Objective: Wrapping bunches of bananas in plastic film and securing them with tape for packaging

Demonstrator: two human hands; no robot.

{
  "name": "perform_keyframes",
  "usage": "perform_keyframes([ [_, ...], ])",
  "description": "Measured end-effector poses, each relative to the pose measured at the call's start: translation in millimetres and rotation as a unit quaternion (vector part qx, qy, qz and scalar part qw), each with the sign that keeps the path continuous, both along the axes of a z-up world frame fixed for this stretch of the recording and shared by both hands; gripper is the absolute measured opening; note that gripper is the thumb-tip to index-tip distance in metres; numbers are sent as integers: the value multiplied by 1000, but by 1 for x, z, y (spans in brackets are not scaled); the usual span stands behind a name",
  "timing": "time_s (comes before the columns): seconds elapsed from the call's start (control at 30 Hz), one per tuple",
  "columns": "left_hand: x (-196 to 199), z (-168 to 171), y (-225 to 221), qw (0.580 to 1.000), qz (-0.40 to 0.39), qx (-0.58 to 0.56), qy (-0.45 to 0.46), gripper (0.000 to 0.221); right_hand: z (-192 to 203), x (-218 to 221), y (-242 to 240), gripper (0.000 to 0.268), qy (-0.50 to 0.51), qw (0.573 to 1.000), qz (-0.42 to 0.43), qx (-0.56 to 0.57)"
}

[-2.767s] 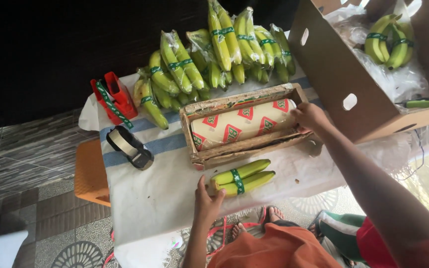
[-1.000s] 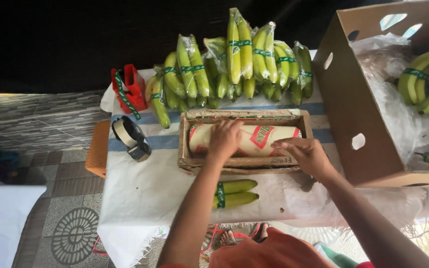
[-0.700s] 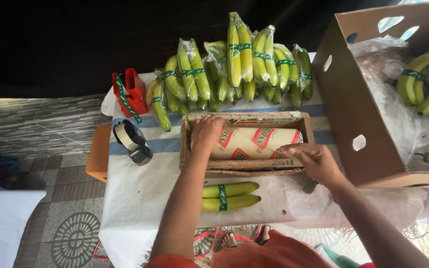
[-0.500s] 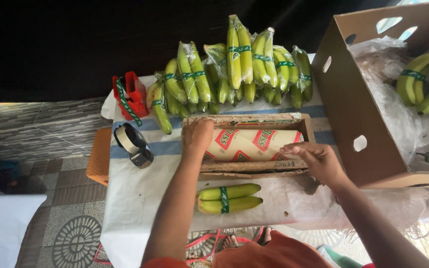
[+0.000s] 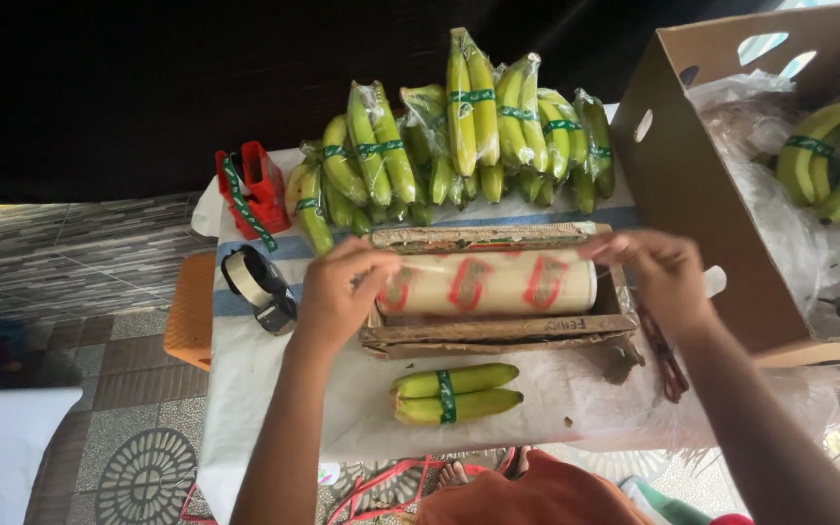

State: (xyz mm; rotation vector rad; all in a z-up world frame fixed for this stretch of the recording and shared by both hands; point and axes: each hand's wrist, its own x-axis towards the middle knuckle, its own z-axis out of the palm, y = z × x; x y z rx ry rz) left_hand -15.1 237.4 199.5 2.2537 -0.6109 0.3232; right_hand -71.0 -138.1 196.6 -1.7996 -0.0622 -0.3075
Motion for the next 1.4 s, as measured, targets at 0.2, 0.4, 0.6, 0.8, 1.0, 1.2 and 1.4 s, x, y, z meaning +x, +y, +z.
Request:
perform_keyframes([
  [0.2, 7, 32, -44, 952, -130, -270, -64, 21, 38, 23, -3, 28, -135, 988, 70, -5],
  [0.4, 34, 32, -82, 984, -70, -163, 20, 15, 62, 31, 12, 24, -144, 980, 111, -84],
  [0.6, 47, 8, -109, 983, -117, -133, 41, 13, 66, 28, 36, 12, -168, 982, 62, -60],
  [0.8, 21, 12, -136, 946, -256, -186, 63, 37, 64, 33, 51, 7, -252, 950, 117, -139],
  [1.0, 26, 5, -136, 941, -235, -232, 78, 15, 34, -8, 40, 22, -223, 964, 19, -147],
  [1.2, 20, 23, -130, 955, -224, -192, 43, 15, -144, -57, 37, 19, 430, 899, 82, -19],
  [1.4, 31, 36, -139, 978, -195, -75, 19, 14, -206, -82, 95, 81, 404, 889, 150, 157],
])
